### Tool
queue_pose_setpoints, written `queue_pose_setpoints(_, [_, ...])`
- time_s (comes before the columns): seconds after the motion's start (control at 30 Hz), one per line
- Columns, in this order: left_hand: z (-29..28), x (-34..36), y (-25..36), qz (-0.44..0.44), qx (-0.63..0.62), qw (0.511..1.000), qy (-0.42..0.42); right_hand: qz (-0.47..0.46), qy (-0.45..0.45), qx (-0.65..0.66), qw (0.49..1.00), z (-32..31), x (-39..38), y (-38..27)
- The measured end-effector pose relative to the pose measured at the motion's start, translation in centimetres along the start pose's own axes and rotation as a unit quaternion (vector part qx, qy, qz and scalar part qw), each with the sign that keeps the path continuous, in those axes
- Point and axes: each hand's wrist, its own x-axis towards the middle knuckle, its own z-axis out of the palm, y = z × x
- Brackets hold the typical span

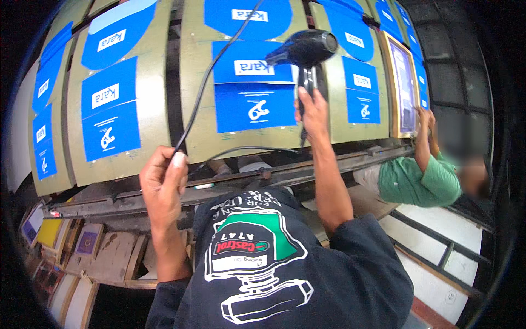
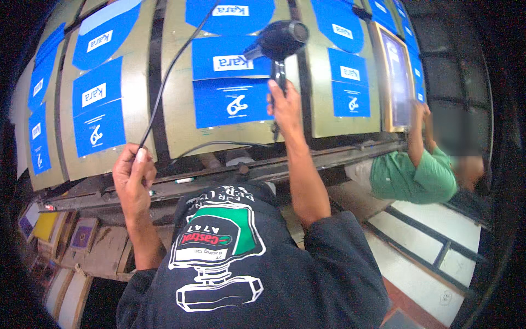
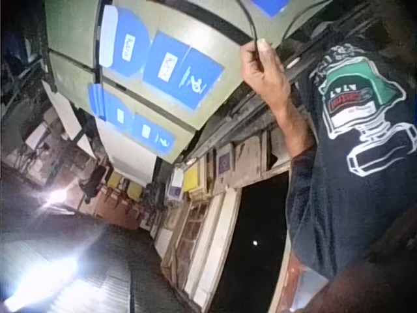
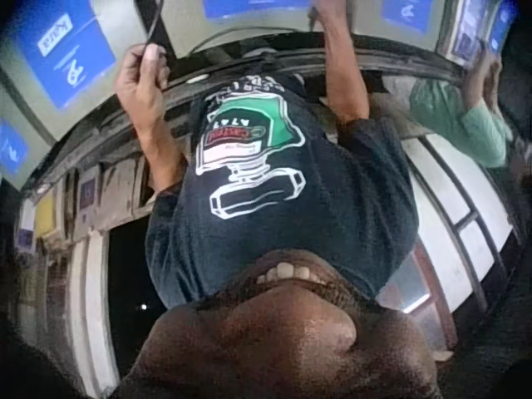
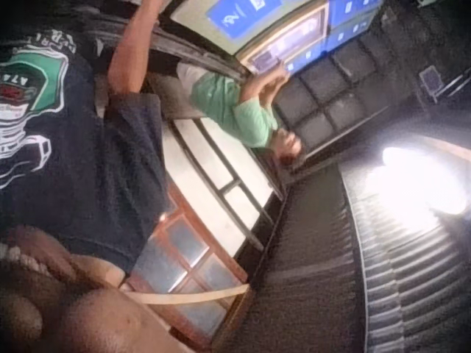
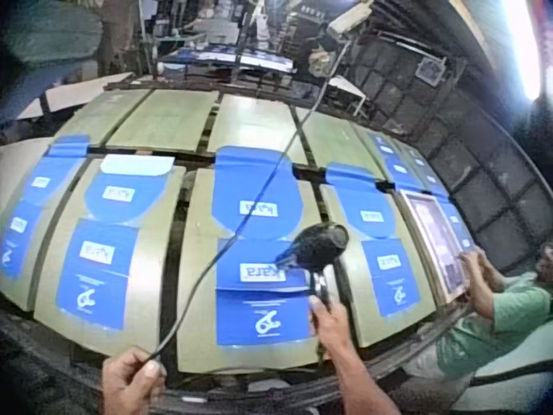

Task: The person uses a heat gun to warm blue vinyl sheets on a flat surface, then smooths and positions them by hand. Another person works nearby on a separate frame. The person repeatedly applies heat and adjusts the vinyl across multiple sections.

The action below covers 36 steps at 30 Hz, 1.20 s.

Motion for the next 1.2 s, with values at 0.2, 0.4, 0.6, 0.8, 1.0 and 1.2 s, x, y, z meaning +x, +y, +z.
queue_pose_setpoints(0.2, [0.4, -0.4, 0.0, 0.02, 0.012, 1.0, -0.02, 0.005, 0.0, -0.04, 0.999, -0.5, -0.7, -0.6])
queue_pose_setpoints(0.4, [0.3, -1.7, -0.2, 0.026, 0.018, 0.999, -0.029, -0.025, 0.015, -0.02, 0.999, -2.0, -5.3, -1.7])
queue_pose_setpoints(0.6, [-0.3, -2.7, -0.8, -0.002, 0.013, 0.999, -0.037, 0.003, 0.011, -0.11, 0.994, -3.0, -11.4, -0.9])
queue_pose_setpoints(0.8, [-0.2, -2.8, -0.5, 0.006, 0.036, 0.999, -0.039, 0.03, -0.081, -0.008, 0.996, -0.1, -11.1, 0.6])
queue_pose_setpoints(1.0, [-0.8, -2.8, -0.2, 0.026, 0.059, 0.998, -0.022, 0.034, -0.088, -0.008, 0.996, 2.4, -9.8, 0.5])
queue_pose_setpoints(1.2, [-0.8, -2.8, -0.7, 0.019, 0.028, 0.999, -0.026, 0.029, -0.025, -0.023, 0.999, -0.8, -10.0, 0.6])
